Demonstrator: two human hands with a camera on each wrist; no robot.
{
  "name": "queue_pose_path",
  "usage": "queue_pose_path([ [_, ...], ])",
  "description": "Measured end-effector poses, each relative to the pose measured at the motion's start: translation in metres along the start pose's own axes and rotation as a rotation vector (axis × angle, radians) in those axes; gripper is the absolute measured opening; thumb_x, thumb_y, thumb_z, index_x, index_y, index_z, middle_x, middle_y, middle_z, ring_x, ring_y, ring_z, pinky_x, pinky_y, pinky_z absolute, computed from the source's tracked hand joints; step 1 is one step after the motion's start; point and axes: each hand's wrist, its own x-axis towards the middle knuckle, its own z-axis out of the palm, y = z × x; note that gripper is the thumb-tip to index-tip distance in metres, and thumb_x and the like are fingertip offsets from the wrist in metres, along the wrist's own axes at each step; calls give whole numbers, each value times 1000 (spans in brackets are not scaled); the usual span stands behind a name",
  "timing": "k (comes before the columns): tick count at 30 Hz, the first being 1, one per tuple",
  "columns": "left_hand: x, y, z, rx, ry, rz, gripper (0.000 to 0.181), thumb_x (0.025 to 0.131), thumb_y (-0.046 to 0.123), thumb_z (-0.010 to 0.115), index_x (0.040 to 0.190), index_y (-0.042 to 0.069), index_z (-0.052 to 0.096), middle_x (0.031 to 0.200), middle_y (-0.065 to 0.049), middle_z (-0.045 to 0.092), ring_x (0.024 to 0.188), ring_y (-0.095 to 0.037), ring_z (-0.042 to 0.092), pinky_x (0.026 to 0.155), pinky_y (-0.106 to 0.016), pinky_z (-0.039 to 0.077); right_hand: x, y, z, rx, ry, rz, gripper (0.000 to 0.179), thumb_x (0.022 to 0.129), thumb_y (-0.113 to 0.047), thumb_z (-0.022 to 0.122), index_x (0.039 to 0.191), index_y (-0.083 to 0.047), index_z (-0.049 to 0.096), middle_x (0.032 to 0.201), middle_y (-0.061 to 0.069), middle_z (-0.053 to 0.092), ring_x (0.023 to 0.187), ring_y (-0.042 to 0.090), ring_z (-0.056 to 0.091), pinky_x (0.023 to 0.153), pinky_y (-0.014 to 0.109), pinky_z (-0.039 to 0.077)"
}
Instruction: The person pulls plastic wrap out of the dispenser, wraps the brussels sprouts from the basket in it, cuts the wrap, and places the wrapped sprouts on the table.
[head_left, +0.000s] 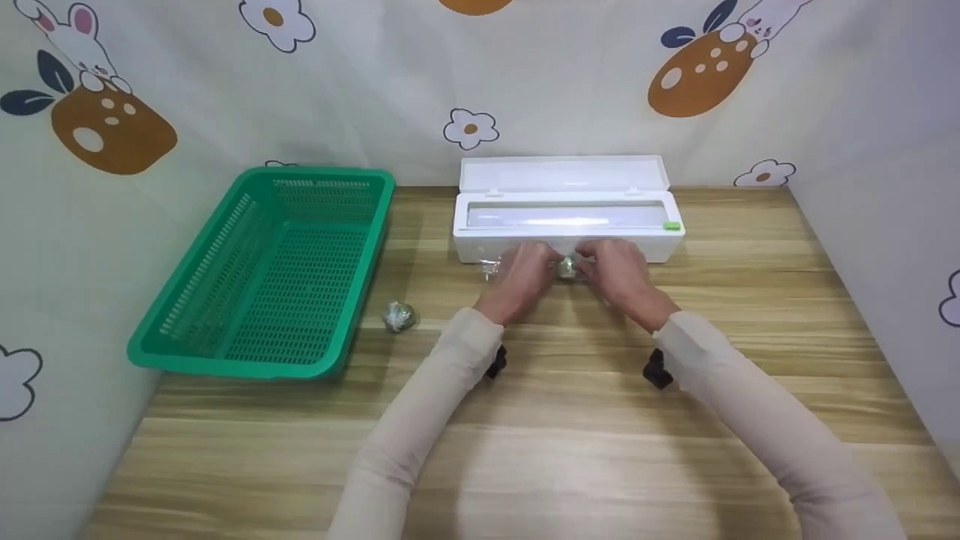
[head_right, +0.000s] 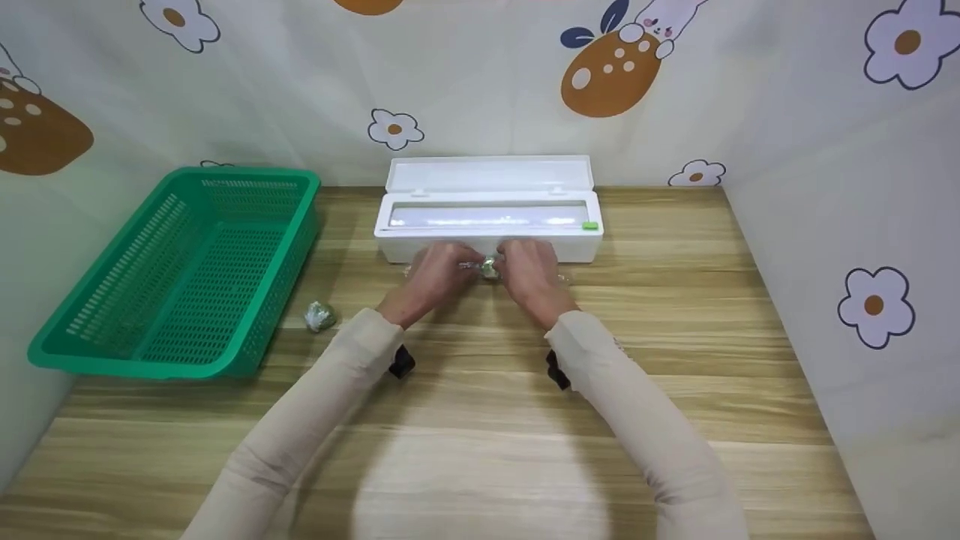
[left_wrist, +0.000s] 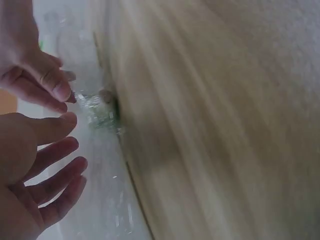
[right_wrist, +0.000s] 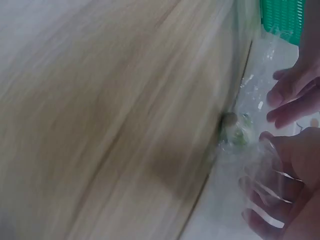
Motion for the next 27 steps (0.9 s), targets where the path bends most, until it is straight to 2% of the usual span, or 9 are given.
queue_pose_path([
  [2,0,-1,7,29,18,15,27,87,-3,59,79,11,79,75,-3,73,65,-16,57,62,-32,50,2,0,5,-1,-2,18,15,91,-17,71,101,-8,78,101,10,78,93,32,72,83,48,53],
  [4,-2,-2,12,60,16,22,25,87,-3,60,75,11,77,76,-4,73,69,-18,59,69,-32,49,3,1,8,-3,-22,44,15,90,-19,73,101,-9,78,101,9,78,96,32,71,90,49,49],
  [9,-7,-2,16,156,-51,-19,14,92,13,67,90,16,80,92,-3,76,92,-24,67,85,-37,46,6,2,11,13,-92,110,21,86,-23,78,103,-11,76,104,10,77,102,34,67,101,53,37],
  [11,-9,-1,16,184,-66,-37,12,93,17,68,94,16,81,95,-4,77,95,-24,67,87,-37,46,7,3,12,19,-104,102,21,86,-22,78,104,-11,76,106,10,77,104,34,67,103,53,35],
  [14,-12,4,13,189,-40,-39,12,93,18,68,95,15,80,96,-3,77,96,-24,67,87,-38,46,7,3,14,13,-115,61,20,87,-19,77,105,-11,76,107,10,77,108,34,67,104,55,36],
  [19,-23,18,0,6,61,-12,15,94,16,67,99,19,81,94,1,79,86,-20,69,80,-36,46,5,2,13,90,-121,43,19,87,-16,77,105,-10,75,108,11,76,108,35,67,102,56,42],
  [21,-29,23,-4,-97,60,-18,15,93,13,68,99,19,81,92,1,79,76,-16,67,73,-30,47,5,3,10,176,-137,73,20,88,-13,75,107,-7,75,110,13,76,108,35,67,100,55,46],
  [25,-40,24,-5,-305,-46,-111,14,94,15,68,94,10,81,70,1,69,56,-7,51,50,-18,39,2,4,3,388,-190,180,24,90,-7,71,114,-2,72,116,19,73,107,34,68,98,46,53],
  [27,-44,19,-2,-408,-99,-175,18,95,21,68,95,8,81,63,1,62,52,-5,44,47,-17,34,1,3,-1,469,-215,213,26,91,-6,70,117,0,71,117,22,72,106,33,69,95,41,56],
])
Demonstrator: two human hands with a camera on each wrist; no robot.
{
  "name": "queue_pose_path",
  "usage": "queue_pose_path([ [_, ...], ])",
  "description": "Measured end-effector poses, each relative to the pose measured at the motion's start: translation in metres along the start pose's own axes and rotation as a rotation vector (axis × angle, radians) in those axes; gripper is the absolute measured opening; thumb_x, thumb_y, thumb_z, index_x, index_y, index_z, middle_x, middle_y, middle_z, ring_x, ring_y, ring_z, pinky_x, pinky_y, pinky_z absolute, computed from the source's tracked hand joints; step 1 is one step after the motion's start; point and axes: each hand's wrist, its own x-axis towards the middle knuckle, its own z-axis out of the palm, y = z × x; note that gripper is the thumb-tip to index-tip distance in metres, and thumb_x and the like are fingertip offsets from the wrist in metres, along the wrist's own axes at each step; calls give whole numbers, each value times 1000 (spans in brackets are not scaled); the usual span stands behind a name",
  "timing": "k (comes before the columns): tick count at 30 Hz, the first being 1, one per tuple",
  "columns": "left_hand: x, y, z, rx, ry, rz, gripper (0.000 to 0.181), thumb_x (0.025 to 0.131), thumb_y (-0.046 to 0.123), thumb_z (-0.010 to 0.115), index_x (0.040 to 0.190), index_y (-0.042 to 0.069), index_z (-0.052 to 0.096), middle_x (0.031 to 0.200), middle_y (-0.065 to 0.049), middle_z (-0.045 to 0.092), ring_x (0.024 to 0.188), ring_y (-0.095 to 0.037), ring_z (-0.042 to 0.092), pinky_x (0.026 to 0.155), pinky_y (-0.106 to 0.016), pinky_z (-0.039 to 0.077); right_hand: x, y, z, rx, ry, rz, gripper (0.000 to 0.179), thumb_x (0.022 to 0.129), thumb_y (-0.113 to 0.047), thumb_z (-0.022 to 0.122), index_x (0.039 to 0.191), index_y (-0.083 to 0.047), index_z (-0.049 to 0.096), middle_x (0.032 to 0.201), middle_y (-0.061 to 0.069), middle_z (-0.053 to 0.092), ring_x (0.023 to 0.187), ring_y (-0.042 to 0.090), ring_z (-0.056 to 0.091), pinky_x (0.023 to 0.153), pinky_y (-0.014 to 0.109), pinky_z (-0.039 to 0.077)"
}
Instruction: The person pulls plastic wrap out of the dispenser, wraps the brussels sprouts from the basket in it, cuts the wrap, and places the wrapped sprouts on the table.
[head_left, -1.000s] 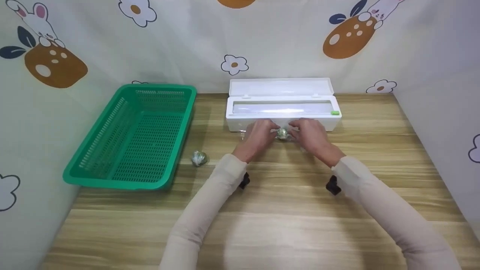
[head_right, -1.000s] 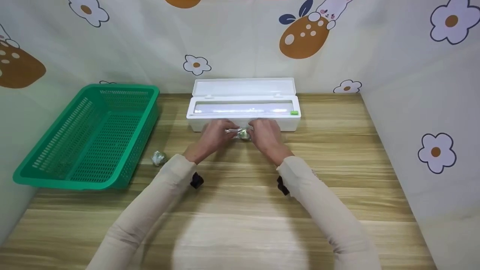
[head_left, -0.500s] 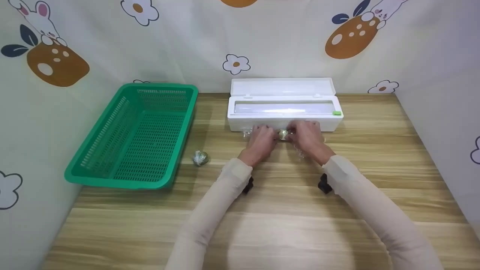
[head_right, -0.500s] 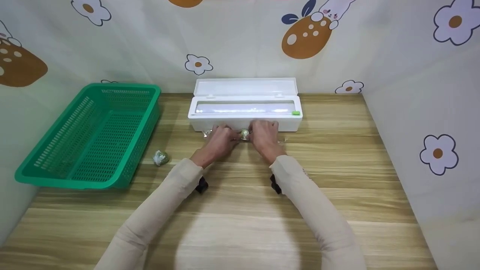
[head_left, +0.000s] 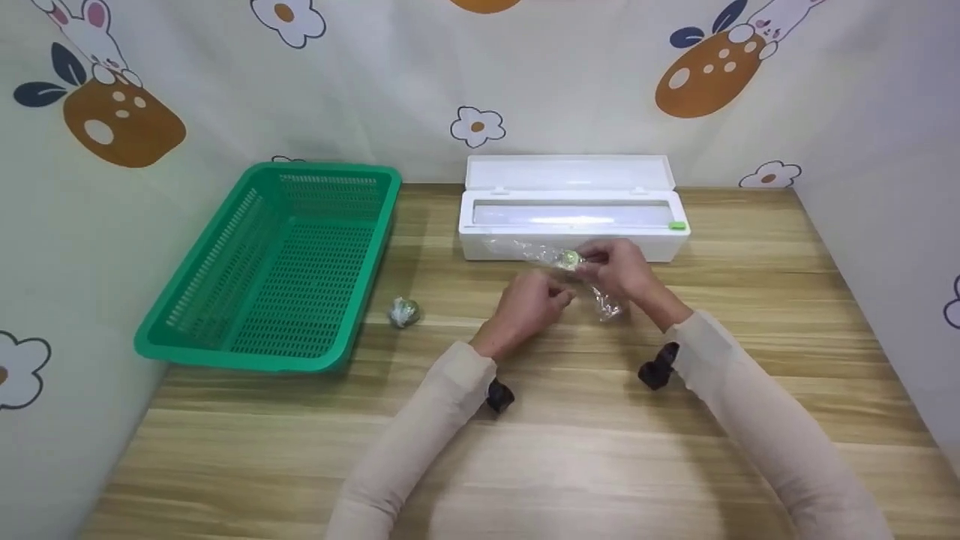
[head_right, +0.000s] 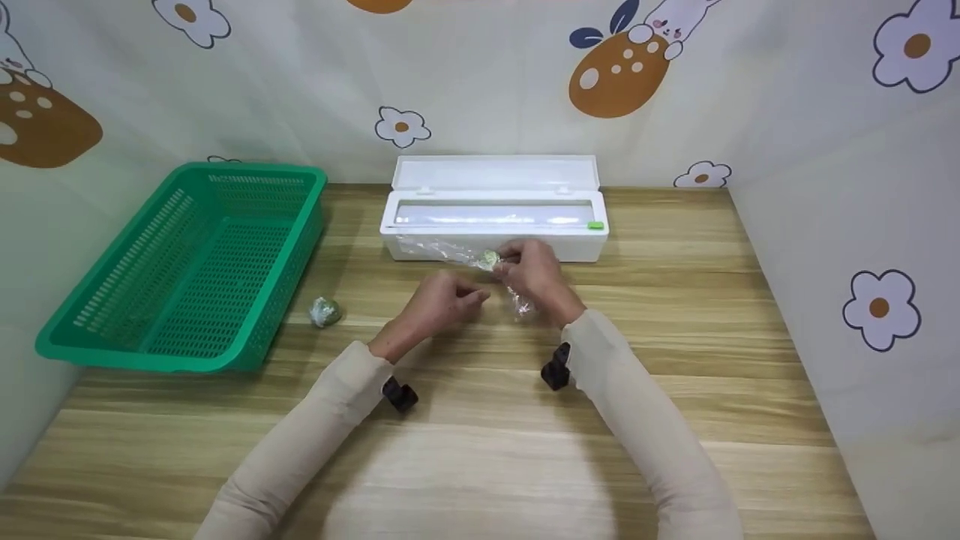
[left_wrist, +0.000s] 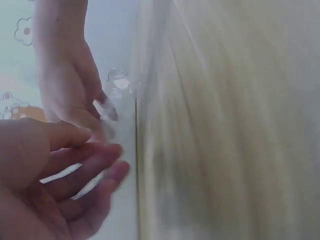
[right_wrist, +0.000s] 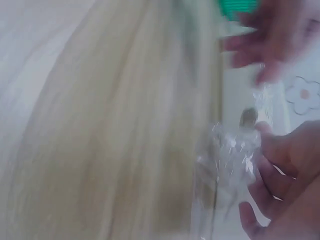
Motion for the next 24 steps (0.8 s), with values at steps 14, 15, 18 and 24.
queue_pose_path([
  [14,-3,-37,-2,-692,-36,-57,45,87,16,78,129,6,66,127,-13,70,114,-23,69,96,-28,55,-35,13,4,438,-255,97,40,95,-13,67,129,7,59,109,10,77,91,12,73,85,26,59],
  [15,-3,-38,-2,-703,-39,-49,45,86,15,78,129,6,66,126,-13,70,112,-21,69,96,-27,55,-36,14,3,446,-255,94,40,95,-14,67,129,6,59,107,7,77,91,11,73,86,26,58],
  [18,-3,-41,-4,-753,-65,-46,45,87,15,78,128,3,66,125,-12,71,105,-17,71,96,-30,56,-40,16,1,391,-204,30,37,96,-17,68,125,4,63,106,5,77,91,10,72,87,25,58],
  [24,-2,-43,-5,-899,-133,-110,37,92,14,72,124,-3,66,110,-19,75,87,-16,75,90,-40,60,-52,17,-4,100,-2,-346,25,83,0,77,107,0,69,110,16,69,93,20,64,84,31,55],
])
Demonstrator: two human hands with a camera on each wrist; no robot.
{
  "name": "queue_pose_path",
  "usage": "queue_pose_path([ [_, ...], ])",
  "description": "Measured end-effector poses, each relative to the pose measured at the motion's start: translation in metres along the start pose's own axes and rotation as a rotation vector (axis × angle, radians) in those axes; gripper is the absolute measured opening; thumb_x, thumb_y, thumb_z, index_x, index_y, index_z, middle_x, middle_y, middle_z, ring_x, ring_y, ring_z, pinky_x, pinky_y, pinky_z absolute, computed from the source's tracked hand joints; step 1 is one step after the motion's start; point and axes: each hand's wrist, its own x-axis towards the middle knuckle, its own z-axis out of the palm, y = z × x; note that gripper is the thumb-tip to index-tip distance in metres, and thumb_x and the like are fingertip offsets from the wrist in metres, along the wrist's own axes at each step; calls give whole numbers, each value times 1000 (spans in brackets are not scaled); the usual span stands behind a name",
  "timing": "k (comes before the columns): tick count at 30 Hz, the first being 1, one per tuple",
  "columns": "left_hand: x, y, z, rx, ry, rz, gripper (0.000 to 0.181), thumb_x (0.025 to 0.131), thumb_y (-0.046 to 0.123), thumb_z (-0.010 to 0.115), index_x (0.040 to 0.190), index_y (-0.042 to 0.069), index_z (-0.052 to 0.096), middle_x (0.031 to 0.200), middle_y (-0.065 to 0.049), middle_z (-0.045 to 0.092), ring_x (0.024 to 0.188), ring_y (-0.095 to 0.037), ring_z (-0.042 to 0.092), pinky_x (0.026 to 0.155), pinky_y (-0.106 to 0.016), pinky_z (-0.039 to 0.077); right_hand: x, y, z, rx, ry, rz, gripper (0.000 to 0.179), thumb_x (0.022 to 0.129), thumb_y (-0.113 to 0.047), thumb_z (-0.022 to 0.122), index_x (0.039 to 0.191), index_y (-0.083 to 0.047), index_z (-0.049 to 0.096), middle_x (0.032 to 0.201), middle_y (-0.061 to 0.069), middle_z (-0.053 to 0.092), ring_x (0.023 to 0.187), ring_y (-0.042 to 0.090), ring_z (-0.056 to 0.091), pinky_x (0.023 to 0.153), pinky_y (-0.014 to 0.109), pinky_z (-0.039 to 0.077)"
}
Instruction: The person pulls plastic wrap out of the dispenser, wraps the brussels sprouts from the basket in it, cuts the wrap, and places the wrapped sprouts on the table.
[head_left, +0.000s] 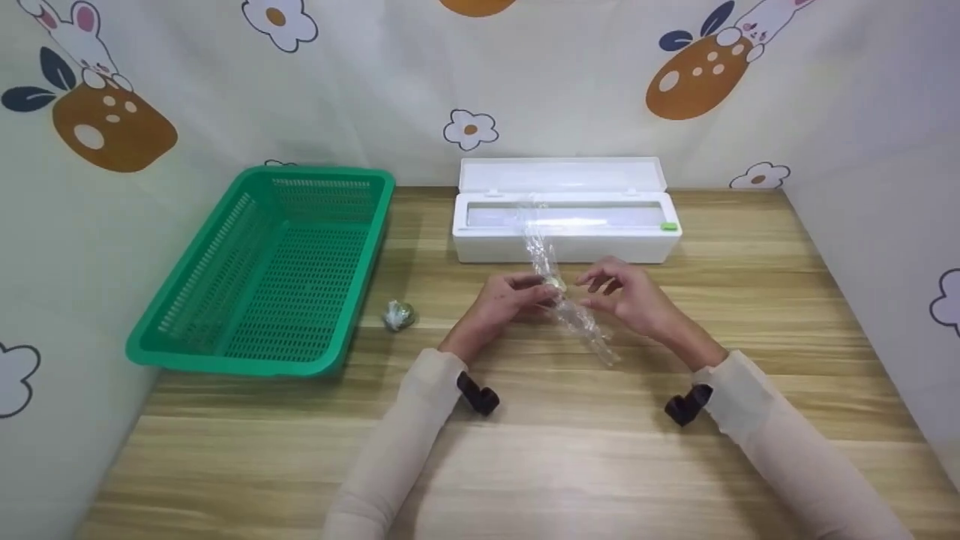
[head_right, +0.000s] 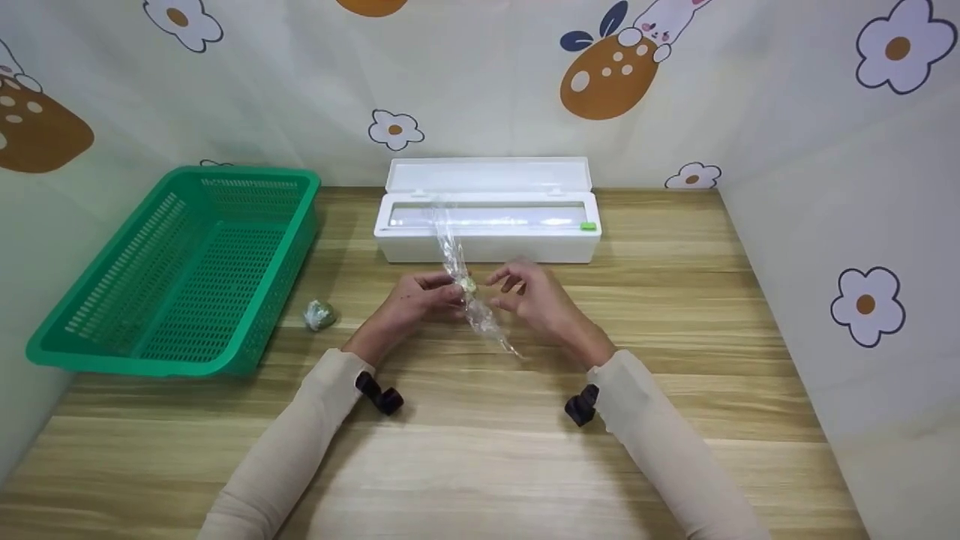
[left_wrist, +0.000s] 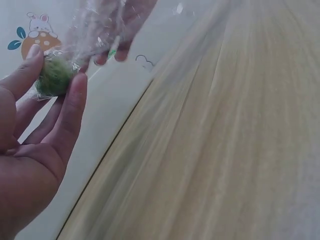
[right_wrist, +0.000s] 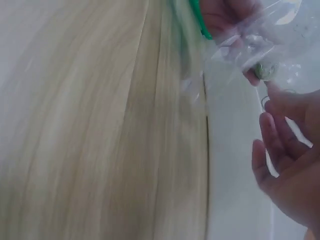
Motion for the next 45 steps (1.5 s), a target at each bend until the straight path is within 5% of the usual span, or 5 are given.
queue_pose_path([
  [12,-1,-4,7,35,-26,-57,37,88,13,76,122,-1,68,97,-11,77,72,-12,68,67,-24,59,-14,-2,14,-55,30,-248,25,74,4,83,95,-8,77,111,10,61,107,24,58,98,23,50],
  [21,-2,-8,5,58,-65,-125,34,91,6,71,124,-1,67,115,-17,74,75,-9,66,65,-19,56,-13,0,24,128,131,58,19,81,-11,82,98,-2,77,112,16,74,109,25,65,102,43,52],
  [30,-10,-10,-4,-72,-254,-145,36,103,13,54,133,-8,57,115,-16,71,94,-19,69,86,-31,60,-3,3,27,166,135,321,24,82,-7,77,102,5,73,93,5,76,83,7,63,77,17,53],
  [36,-9,-11,-3,139,-211,-110,41,90,15,75,129,5,66,118,-15,74,83,-13,72,78,-27,60,-1,4,28,207,76,449,32,83,-11,77,111,2,71,100,2,76,89,7,63,81,17,51],
  [45,-12,-8,-2,104,-218,-144,33,89,8,73,122,4,70,105,-17,77,78,-15,71,68,-24,59,2,1,27,412,-94,558,39,92,-22,67,126,-3,65,104,-2,71,96,13,62,92,28,50],
])
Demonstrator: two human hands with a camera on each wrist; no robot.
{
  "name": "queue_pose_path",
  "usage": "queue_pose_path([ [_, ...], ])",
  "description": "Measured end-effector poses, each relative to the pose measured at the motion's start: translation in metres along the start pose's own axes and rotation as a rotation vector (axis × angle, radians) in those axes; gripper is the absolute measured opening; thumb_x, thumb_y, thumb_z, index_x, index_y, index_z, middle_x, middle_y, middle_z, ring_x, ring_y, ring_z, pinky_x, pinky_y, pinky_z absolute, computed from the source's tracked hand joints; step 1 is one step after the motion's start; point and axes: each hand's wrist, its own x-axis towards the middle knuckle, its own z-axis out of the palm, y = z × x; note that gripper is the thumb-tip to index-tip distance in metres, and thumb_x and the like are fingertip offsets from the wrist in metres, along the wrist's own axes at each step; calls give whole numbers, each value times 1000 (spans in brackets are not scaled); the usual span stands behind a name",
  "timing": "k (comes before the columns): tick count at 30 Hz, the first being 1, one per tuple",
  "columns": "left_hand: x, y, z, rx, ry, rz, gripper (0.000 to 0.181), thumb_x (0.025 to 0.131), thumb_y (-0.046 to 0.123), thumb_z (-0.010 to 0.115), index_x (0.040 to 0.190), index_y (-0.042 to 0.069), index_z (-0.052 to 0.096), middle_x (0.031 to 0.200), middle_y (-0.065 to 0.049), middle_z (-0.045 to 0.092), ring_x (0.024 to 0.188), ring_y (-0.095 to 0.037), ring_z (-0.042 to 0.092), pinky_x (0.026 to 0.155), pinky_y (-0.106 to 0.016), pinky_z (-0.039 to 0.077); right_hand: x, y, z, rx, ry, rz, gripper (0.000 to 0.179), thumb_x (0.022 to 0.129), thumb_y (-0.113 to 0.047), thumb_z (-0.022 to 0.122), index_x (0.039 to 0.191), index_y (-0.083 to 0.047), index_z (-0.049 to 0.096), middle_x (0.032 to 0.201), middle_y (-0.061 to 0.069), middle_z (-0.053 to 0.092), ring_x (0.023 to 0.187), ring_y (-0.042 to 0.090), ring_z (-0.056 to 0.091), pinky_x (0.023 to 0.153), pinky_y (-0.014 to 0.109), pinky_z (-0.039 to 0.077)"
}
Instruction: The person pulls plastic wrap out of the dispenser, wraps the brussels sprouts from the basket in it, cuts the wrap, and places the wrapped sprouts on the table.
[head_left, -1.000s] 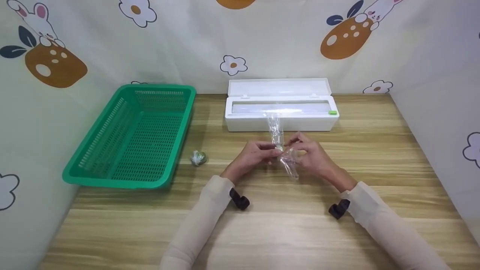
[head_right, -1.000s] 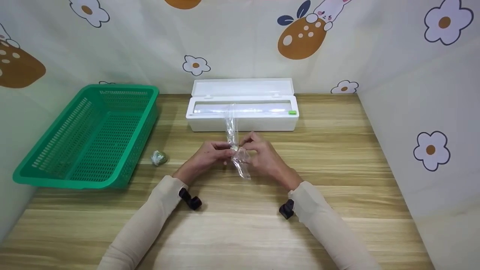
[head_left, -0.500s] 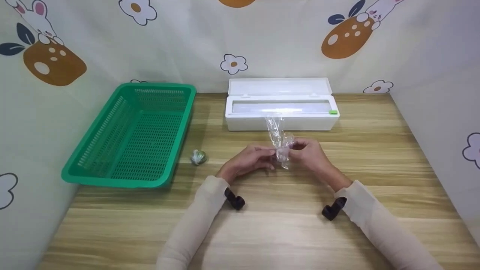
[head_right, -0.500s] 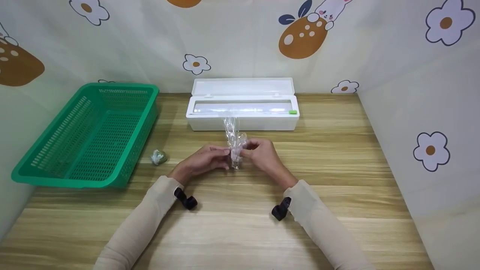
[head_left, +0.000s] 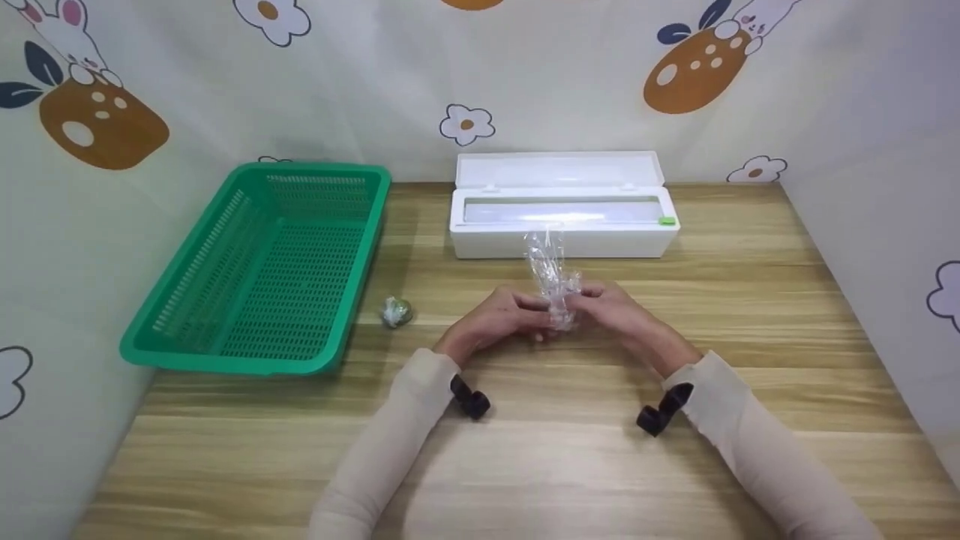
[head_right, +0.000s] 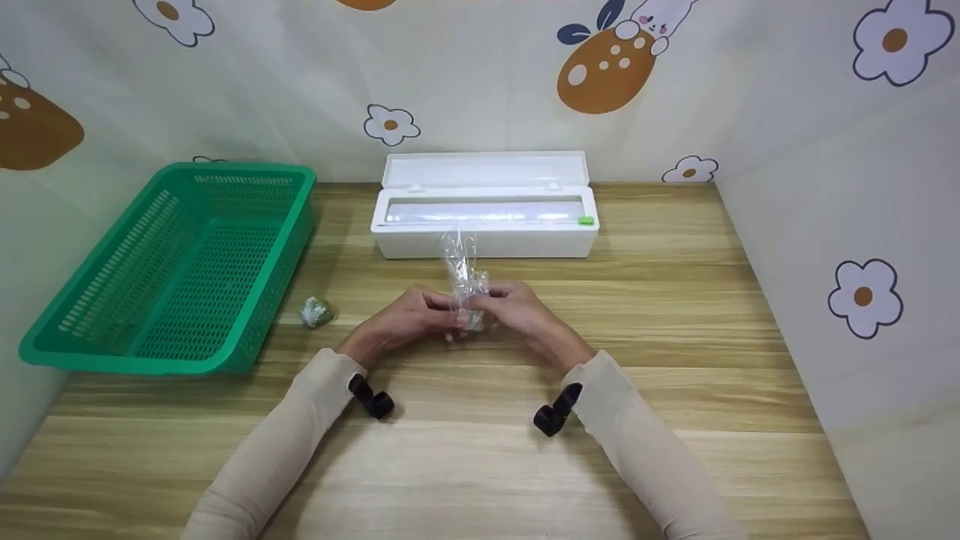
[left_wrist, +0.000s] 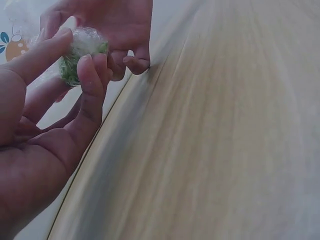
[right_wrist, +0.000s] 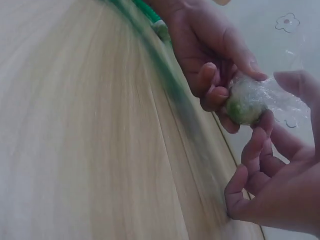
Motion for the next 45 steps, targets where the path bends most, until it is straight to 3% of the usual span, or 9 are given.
queue_pose_path([
  [8,-1,0,3,-23,6,11,28,90,17,74,116,7,75,91,-12,76,73,-17,69,67,-29,59,4,0,9,261,14,0,32,89,-11,72,119,-1,68,109,0,73,100,13,67,92,27,54],
  [12,-1,-1,3,-115,42,-27,32,93,11,69,124,4,70,95,-20,77,78,-22,75,73,-35,63,2,1,8,7,90,-82,31,87,-12,74,116,-3,71,107,5,75,93,12,64,82,23,53],
  [16,-1,-2,2,-161,59,-48,35,95,8,66,130,3,65,102,-24,75,80,-22,76,77,-37,63,1,4,6,-239,117,-260,22,87,-11,74,107,-4,76,115,14,73,98,17,61,81,23,52],
  [21,-2,-1,1,-207,67,-50,35,98,5,59,132,-3,61,109,-27,73,80,-23,76,80,-37,63,-1,8,2,-268,31,-463,19,89,-7,73,107,-6,77,114,14,67,107,23,57,98,38,51],
  [27,-1,-3,-2,-226,110,-59,33,98,-3,54,131,-8,59,119,-30,68,81,-23,76,79,-34,62,-5,8,-1,-423,-76,-562,37,82,-19,83,118,-14,75,116,6,63,112,21,58,104,44,49],
  [32,-5,-6,-6,-200,12,-55,36,98,-5,54,134,-9,56,127,-30,64,99,-34,74,86,-37,61,-6,7,2,-590,-34,-684,21,83,-12,80,104,-10,79,105,8,68,97,22,65,88,32,58],
  [37,-4,-1,-9,-251,-85,-99,39,103,7,43,137,-10,52,130,-32,62,114,-44,66,93,-44,59,-8,5,-1,-693,33,-750,18,82,4,73,97,-4,79,99,11,71,90,26,69,82,36,60],
  [41,2,5,-7,-280,0,-163,42,107,24,37,127,-8,56,118,-33,67,103,-44,71,87,-47,61,-9,3,0,-683,68,-759,28,76,15,67,95,-2,79,92,11,72,87,27,70,79,35,61],
  [45,5,11,-5,-177,78,-204,37,103,24,55,121,-7,64,110,-25,73,83,-29,76,79,-38,63,-10,0,2,-632,91,-708,28,73,16,67,87,-4,80,79,7,71,76,23,67,71,28,59],
])
